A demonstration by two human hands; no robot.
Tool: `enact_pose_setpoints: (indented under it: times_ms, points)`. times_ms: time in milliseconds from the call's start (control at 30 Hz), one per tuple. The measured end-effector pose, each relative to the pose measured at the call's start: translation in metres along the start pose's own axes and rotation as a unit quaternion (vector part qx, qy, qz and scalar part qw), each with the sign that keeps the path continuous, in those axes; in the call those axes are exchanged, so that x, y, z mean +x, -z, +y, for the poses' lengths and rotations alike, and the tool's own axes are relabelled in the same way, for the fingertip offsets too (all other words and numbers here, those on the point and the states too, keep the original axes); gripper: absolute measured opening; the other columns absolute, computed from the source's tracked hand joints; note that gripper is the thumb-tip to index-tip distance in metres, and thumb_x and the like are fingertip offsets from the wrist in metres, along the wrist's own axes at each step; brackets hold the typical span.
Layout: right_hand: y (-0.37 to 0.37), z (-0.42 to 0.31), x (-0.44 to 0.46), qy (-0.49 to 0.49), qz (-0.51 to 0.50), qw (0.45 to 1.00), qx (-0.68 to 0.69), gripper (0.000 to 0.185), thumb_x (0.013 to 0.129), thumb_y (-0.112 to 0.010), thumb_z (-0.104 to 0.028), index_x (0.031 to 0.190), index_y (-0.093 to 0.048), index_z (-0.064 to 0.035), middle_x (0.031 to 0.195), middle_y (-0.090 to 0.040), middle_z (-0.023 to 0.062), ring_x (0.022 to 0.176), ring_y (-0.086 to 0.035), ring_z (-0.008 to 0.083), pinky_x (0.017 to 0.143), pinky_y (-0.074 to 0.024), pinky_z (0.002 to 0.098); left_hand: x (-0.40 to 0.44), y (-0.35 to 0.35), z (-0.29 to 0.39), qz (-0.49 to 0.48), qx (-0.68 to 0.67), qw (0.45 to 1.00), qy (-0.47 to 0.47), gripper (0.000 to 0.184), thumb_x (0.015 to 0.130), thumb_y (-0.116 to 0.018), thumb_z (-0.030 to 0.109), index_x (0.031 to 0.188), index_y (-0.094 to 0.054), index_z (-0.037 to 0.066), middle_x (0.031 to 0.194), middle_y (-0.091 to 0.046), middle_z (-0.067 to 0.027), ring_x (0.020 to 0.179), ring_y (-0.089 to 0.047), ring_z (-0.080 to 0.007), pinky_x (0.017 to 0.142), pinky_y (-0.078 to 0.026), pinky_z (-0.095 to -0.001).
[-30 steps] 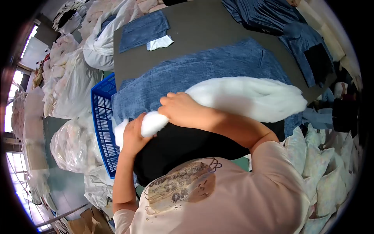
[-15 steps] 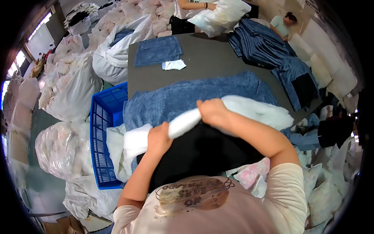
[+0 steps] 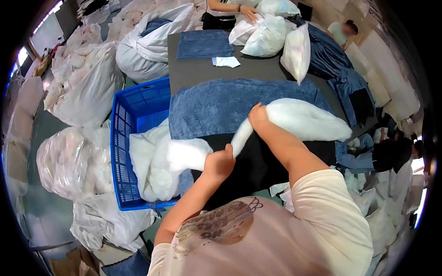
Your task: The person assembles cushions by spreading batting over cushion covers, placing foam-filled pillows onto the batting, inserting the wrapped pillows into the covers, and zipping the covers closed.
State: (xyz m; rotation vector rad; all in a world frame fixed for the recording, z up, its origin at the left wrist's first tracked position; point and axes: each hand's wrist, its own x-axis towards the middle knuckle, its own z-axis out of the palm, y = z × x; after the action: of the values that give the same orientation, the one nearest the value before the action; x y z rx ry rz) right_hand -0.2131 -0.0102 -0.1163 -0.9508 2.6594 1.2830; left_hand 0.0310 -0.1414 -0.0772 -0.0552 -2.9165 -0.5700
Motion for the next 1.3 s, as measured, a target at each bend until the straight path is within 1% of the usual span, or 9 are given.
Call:
enact_pose_setpoints:
  times_ms: [133,300,500,600,700,867,933,1133,1300]
  points:
    - [-0.029,-0.010,0.025,-0.117,0.009,0.991,0.059,0.045,0.094,-0.048,-0.011,0.133,-0.050,0.0130,0.124,-0.059,0.0285,0.100,-0.067,0.0361,0.078,-0.0513,0.0525,-0.111,0.065,-0.026,0.001,-0.084,0.994,-0.065,0.036,0.067,-0.070,0.016,0.099,-0.057,0.006,0.061,-0.060,-0.0122,0.058,-0.062,-0.0350,0.055,-0.050,-0.0451]
    - [-0.015,-0.003,0.009,-0.105,0.069,0.992,0.032,0.050,0.089,-0.053,-0.007,0.131,-0.045,0.0184,0.094,-0.071,0.0224,0.078,-0.069,0.0328,0.068,-0.0515,0.0480,-0.303,0.037,-0.163,0.000,-0.059,0.989,0.135,0.037,0.069,-0.073,0.018,0.100,-0.060,0.002,0.071,-0.065,-0.0184,0.065,-0.063,-0.0398,0.062,-0.049,-0.0487]
    - [-0.010,0.020,-0.048,-0.143,0.172,0.918,0.327,0.037,0.082,-0.056,-0.013,0.117,-0.059,-0.0020,0.087,-0.072,0.0179,0.076,-0.070,0.0319,0.064,-0.0533,0.0435,-0.359,-0.140,-0.207,-0.271,0.076,0.950,0.135,0.063,0.073,-0.075,0.029,0.126,-0.053,0.003,0.112,-0.064,-0.0187,0.111,-0.059,-0.0352,0.108,-0.034,-0.0488]
    - [0.010,0.037,-0.153,-0.145,0.203,0.889,0.384,0.032,0.082,-0.056,-0.015,0.112,-0.060,-0.0048,0.082,-0.071,0.0169,0.080,-0.070,0.0350,0.071,-0.0526,0.0491,-0.363,-0.175,-0.215,-0.386,-0.105,0.900,0.173,0.058,0.076,-0.075,0.032,0.124,-0.058,0.004,0.110,-0.066,-0.0182,0.103,-0.064,-0.0339,0.097,-0.043,-0.0449]
    - [-0.032,0.064,-0.269,-0.193,0.011,0.884,0.425,0.037,0.082,-0.061,-0.029,0.114,-0.064,-0.0109,0.093,-0.071,0.0180,0.087,-0.069,0.0375,0.076,-0.0530,0.0485,-0.337,-0.153,-0.247,-0.350,-0.267,0.872,0.215,0.053,0.079,-0.074,0.035,0.122,-0.064,0.006,0.109,-0.069,-0.0178,0.095,-0.069,-0.0326,0.086,-0.052,-0.0409]
    - [-0.213,0.106,-0.449,0.010,-0.504,0.785,0.360,0.057,0.073,-0.076,-0.053,0.103,-0.074,-0.0044,0.107,-0.071,0.0179,0.104,-0.064,0.0305,0.095,-0.0472,0.0395,-0.180,-0.005,-0.244,-0.036,0.082,0.984,0.156,0.014,0.085,-0.064,0.014,0.095,-0.069,0.006,0.084,-0.068,-0.0194,0.078,-0.066,-0.0365,0.068,-0.051,-0.0464]
    - [-0.182,0.140,-0.445,-0.031,-0.522,0.713,0.467,0.070,0.070,-0.075,-0.064,0.103,-0.074,-0.0015,0.103,-0.071,0.0153,0.098,-0.065,0.0288,0.091,-0.0491,0.0374,-0.103,0.037,-0.209,0.097,-0.017,0.976,0.195,0.010,0.089,-0.061,0.006,0.095,-0.066,0.000,0.093,-0.067,-0.0170,0.084,-0.064,-0.0348,0.076,-0.051,-0.0383]
    - [-0.058,0.271,-0.318,-0.097,-0.100,0.717,0.683,0.044,0.083,-0.074,-0.039,0.110,-0.071,-0.0046,0.095,-0.073,0.0095,0.082,-0.066,0.0166,0.078,-0.0526,0.0326,0.075,0.031,-0.073,0.105,-0.045,0.993,0.001,0.034,0.090,-0.066,0.022,0.118,-0.065,0.004,0.130,-0.059,-0.0164,0.119,-0.055,-0.0358,0.104,-0.041,-0.0453]
    - [-0.034,0.343,-0.170,-0.133,0.207,0.442,0.863,0.049,0.081,-0.080,-0.026,0.115,-0.066,0.0065,0.111,-0.070,0.0121,0.105,-0.064,0.0180,0.095,-0.0483,0.0295,0.118,-0.038,-0.038,0.075,0.057,0.993,0.076,0.048,0.092,-0.061,0.034,0.137,-0.057,0.019,0.153,-0.040,-0.0089,0.145,-0.029,-0.0306,0.117,-0.015,-0.0561]
